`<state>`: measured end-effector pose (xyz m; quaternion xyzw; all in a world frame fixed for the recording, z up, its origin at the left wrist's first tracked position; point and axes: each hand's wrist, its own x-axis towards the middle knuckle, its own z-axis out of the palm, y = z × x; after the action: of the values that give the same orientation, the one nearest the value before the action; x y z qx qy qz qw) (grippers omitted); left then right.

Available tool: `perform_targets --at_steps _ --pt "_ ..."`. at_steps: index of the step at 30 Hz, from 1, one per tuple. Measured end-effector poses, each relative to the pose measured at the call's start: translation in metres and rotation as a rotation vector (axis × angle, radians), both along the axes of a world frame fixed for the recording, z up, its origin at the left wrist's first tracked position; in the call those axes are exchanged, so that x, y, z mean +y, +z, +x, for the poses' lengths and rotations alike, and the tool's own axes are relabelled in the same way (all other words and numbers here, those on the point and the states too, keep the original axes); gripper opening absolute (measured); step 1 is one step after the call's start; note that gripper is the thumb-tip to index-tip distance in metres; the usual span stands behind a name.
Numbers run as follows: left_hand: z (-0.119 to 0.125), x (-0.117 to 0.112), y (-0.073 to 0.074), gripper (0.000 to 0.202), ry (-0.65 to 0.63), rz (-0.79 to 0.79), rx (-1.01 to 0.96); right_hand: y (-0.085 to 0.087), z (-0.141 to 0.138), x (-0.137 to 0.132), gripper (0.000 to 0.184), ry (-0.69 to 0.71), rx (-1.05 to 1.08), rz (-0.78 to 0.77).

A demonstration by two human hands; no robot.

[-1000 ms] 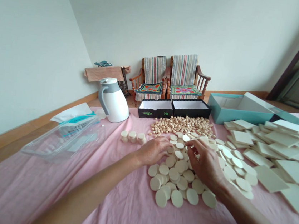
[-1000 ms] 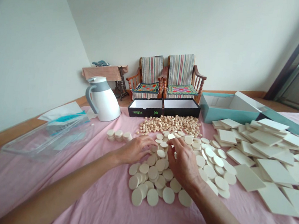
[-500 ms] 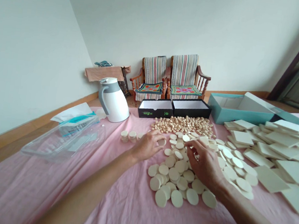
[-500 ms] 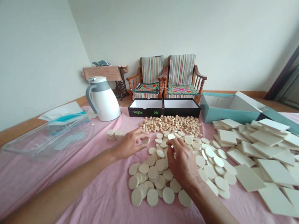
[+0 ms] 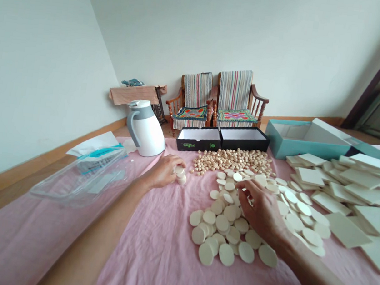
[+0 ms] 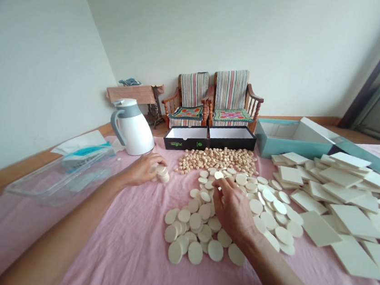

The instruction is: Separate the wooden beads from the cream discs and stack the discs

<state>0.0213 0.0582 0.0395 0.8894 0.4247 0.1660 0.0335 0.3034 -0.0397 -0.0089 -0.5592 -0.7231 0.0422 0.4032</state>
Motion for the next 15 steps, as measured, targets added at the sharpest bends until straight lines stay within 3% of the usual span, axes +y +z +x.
perform_targets --at_steps 8,12,15 --pt "0.002 0.005 -0.017 0.036 0.028 -0.005 0.059 0.000 0.000 0.001 0.016 0.003 -0.004 0.013" --pt "0.002 0.002 -0.012 0.042 0.031 0.003 0.044 0.000 0.000 0.001 0.017 0.003 0.001 0.009" --pt "0.007 -0.001 -0.003 0.047 0.056 0.104 -0.052 0.000 0.000 0.000 0.016 0.003 0.013 0.017"
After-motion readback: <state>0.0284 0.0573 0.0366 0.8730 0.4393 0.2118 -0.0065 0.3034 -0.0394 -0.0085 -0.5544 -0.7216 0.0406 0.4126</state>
